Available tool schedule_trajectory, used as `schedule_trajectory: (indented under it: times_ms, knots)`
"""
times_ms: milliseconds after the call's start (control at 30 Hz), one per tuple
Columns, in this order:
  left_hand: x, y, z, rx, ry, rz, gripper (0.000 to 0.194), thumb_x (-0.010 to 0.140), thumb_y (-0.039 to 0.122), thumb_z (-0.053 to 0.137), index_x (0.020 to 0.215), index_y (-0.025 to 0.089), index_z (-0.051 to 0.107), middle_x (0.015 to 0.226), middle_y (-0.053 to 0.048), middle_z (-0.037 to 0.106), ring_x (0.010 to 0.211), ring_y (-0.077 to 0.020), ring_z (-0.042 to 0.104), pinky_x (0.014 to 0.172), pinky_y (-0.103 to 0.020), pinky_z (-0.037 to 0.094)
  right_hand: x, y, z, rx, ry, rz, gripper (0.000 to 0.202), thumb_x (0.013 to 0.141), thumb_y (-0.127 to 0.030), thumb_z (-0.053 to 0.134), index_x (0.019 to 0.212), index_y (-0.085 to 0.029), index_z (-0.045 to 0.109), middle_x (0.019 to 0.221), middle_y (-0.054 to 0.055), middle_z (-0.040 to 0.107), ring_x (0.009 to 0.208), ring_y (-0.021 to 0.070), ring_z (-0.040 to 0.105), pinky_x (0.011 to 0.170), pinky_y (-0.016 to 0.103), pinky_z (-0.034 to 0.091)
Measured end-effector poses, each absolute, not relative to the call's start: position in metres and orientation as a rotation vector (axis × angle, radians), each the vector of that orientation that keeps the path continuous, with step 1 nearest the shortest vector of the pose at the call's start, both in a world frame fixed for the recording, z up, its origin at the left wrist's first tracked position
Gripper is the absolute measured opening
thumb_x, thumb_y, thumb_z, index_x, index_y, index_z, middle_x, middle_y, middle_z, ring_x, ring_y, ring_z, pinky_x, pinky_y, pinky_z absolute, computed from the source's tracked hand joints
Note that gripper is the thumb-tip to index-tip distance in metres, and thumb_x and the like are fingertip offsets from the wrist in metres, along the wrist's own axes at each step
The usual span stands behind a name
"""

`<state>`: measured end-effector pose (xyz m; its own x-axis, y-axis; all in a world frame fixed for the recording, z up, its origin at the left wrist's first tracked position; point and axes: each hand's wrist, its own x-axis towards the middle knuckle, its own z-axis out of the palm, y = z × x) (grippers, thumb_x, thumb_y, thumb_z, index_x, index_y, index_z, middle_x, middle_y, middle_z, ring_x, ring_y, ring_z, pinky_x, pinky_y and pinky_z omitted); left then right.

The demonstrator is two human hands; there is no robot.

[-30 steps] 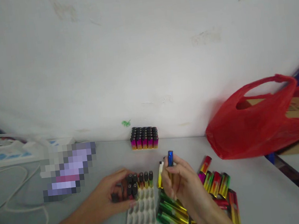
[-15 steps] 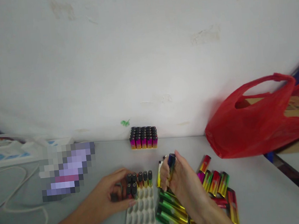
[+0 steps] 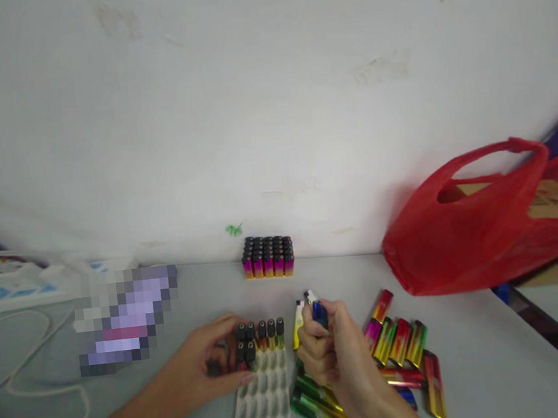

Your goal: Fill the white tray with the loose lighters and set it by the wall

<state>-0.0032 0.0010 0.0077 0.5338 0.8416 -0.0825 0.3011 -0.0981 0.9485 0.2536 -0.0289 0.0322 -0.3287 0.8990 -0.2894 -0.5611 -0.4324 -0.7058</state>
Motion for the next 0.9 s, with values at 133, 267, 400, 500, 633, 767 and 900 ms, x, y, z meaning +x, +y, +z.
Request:
schedule_trajectory:
  times_ms: [133,267,400,500,633,767,900]
  knots:
    - [-0.003,0.0,0.009,1.665,0.992,0.612,0.035,0.082,0.033,0.089,0.111,0.019,0.075,0.098,0.001,0.061,0.076,-0.0156,0.063,0.061,-0.022,0.053,0.251,-0.028,0.032,-0.866,-0.641,1.848,0.059,0.085,-0.066,0.078,0.068,-0.025,0.039,0.057,-0.014,0.017,0.051,0.0073,0.005,0.042,0.021,0.008]
    - [-0.004,0.0,0.009,1.666,0.978,0.607,0.033,0.084,0.032,0.088,0.111,0.019,0.075,0.099,0.001,0.062,0.077,-0.0157,0.064,0.063,-0.022,0.054,0.251,-0.026,0.03,-0.922,-0.697,1.847,0.059,0.086,-0.071,0.075,0.07,-0.024,0.043,0.058,-0.013,0.019,0.052,0.0079,0.005,0.042,0.021,0.006]
    - [-0.003,0.001,0.01,1.668,0.993,0.611,0.035,0.083,0.033,0.089,0.111,0.019,0.075,0.099,0.001,0.062,0.078,-0.0166,0.065,0.063,-0.023,0.055,0.252,-0.025,0.024,-0.949,-0.74,1.846,0.058,0.089,-0.073,0.072,0.072,-0.023,0.047,0.058,-0.013,0.021,0.052,0.0081,0.006,0.044,0.022,0.008]
    - [-0.003,0.001,0.011,1.671,1.0,0.606,0.036,0.082,0.034,0.089,0.112,0.019,0.074,0.101,0.0,0.062,0.078,-0.0169,0.064,0.063,-0.023,0.054,0.251,-0.025,0.021,-0.967,-0.762,1.841,0.06,0.089,-0.075,0.07,0.071,-0.023,0.047,0.058,-0.013,0.021,0.052,0.0085,0.007,0.044,0.022,0.008]
    - [-0.003,0.001,0.009,1.671,0.993,0.618,0.037,0.082,0.035,0.089,0.111,0.019,0.075,0.1,0.001,0.061,0.076,-0.0162,0.063,0.061,-0.023,0.054,0.249,-0.026,0.02,-0.976,-0.773,1.835,0.058,0.089,-0.073,0.068,0.069,-0.025,0.043,0.058,-0.012,0.019,0.052,0.009,0.007,0.042,0.022,0.005]
    - [-0.004,0.001,0.006,1.69,0.987,0.621,0.035,0.083,0.035,0.089,0.112,0.02,0.075,0.099,0.001,0.061,0.075,-0.0158,0.063,0.061,-0.023,0.054,0.247,-0.027,0.022,-1.0,-0.735,1.81,0.054,0.088,-0.069,0.065,0.068,-0.026,0.039,0.056,-0.013,0.016,0.051,0.0092,0.007,0.042,0.022,0.006]
    - [-0.004,0.0,0.007,1.697,0.993,0.606,0.034,0.083,0.036,0.089,0.11,0.019,0.074,0.1,0.0,0.061,0.076,-0.0163,0.065,0.061,-0.023,0.054,0.247,-0.03,0.023,-1.039,-0.698,1.788,0.052,0.085,-0.065,0.067,0.067,-0.027,0.036,0.056,-0.013,0.015,0.05,0.0089,0.007,0.042,0.023,0.008]
